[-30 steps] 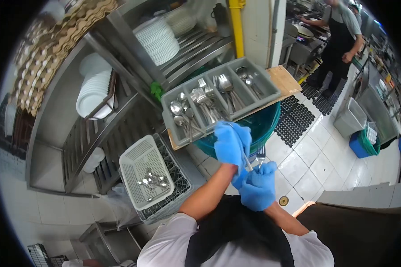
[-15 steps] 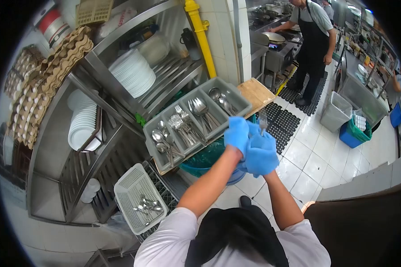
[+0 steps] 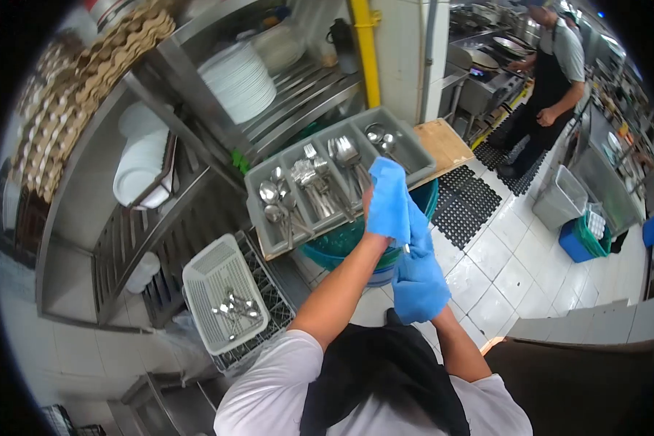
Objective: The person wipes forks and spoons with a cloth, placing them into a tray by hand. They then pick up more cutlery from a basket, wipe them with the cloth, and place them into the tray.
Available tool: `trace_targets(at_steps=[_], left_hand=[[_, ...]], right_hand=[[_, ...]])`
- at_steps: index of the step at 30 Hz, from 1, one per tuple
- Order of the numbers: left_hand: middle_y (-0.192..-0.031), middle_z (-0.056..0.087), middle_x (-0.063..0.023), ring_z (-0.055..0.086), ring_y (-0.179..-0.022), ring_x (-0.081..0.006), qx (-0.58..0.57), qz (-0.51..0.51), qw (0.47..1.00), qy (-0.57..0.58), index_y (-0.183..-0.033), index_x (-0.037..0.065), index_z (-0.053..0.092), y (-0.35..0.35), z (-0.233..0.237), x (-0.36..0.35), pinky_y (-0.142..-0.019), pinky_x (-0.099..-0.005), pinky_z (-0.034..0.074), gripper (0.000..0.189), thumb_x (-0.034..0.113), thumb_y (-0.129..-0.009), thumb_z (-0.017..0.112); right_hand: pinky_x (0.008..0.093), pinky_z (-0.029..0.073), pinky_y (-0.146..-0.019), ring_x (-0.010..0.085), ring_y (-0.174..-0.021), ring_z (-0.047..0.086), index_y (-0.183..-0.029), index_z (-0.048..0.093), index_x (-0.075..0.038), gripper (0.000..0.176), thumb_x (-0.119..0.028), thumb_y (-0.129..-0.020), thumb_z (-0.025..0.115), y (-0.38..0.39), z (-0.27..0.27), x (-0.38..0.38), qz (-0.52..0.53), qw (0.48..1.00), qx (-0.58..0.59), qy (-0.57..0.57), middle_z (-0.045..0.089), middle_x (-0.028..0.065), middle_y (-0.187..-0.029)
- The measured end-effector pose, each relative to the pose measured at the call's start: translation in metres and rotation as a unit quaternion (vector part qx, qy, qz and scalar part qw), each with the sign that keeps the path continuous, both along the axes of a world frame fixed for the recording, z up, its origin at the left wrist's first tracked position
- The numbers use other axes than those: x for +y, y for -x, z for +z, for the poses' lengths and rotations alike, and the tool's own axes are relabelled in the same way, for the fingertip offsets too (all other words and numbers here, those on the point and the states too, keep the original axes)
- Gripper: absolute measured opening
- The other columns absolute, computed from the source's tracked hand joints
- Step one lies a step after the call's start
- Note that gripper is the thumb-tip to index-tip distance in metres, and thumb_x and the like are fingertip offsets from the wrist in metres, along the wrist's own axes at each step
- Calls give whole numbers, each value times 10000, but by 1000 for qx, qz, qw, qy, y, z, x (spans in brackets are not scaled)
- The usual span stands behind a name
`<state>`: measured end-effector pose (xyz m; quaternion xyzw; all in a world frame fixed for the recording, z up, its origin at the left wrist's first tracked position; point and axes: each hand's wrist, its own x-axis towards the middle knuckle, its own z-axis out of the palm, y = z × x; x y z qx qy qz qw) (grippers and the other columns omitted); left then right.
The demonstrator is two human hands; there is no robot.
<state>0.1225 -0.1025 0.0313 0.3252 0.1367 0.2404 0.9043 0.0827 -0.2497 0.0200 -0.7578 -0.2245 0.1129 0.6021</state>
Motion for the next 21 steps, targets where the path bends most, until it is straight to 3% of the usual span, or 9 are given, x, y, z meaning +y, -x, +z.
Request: trace_targets(at_steps=[3,5,9,12,13,14,15,16,21], left_hand=[[-800,569,22,569,-671,-94,24,1,998,-55,-960,106,598,21,-11,1,-553,-255,469,109,189,-901,637],[-821,574,22,569,-684,-95,33,4,994,-100,-983,98,600,38,3,-10,-572,-255,472,129,184,-897,642],[-840,604,26,574,-689,-86,45,115,944,-305,-1015,80,611,59,31,0,-629,-260,487,151,147,-887,652],[-865,649,13,603,-678,-101,21,219,883,-415,-1040,74,628,61,6,38,-675,-263,508,169,191,-920,604],[-924,661,-16,624,-762,-111,-129,92,968,-193,-1063,83,633,69,-12,52,-711,-284,516,243,268,-915,578],[-983,673,-46,645,-846,-121,-268,-44,961,45,-1085,91,637,72,-20,60,-747,-306,524,319,344,-910,552],[-1015,657,-67,658,-864,-181,-81,35,982,169,-1124,79,606,84,-6,39,-763,-358,542,407,413,-919,494],[-1015,657,-67,658,-864,-181,-83,34,982,164,-1124,79,606,99,-15,18,-763,-358,542,407,413,-919,494],[-1141,603,-70,587,-1090,-215,111,-57,975,-182,-1272,74,517,145,-67,31,-909,-379,479,390,332,-982,480]], right_hand=[[360,473,-603,256,-671,598,-893,650,-61,153,-181,-800,645,16,26,-2,148,919,-245,273,623,111,-761],[347,467,-594,252,-650,575,-853,642,-55,159,-189,-772,671,13,4,2,183,983,37,5,600,114,-757],[328,463,-595,206,-662,567,-822,633,-56,122,-164,-783,672,29,31,2,163,963,-208,55,581,76,-760],[321,469,-619,197,-706,573,-811,629,-71,92,-157,-803,660,41,74,3,116,966,67,219,578,53,-787],[315,470,-606,192,-691,574,-816,627,-69,95,-156,-807,662,31,69,0,209,950,-214,87,580,46,-780],[308,471,-593,186,-676,575,-821,625,-67,97,-156,-810,663,24,63,-1,280,834,-473,-58,582,39,-773],[308,471,-593,186,-676,575,-821,625,-67,97,-156,-810,663,21,52,1,279,832,-475,-61,582,39,-773],[319,473,-592,198,-663,574,-818,624,-62,125,-168,-785,680,19,37,3,277,884,-373,-52,588,47,-771],[300,477,-583,175,-647,571,-823,619,-56,89,-96,-768,677,54,21,29,245,919,-305,-51,586,40,-753]])
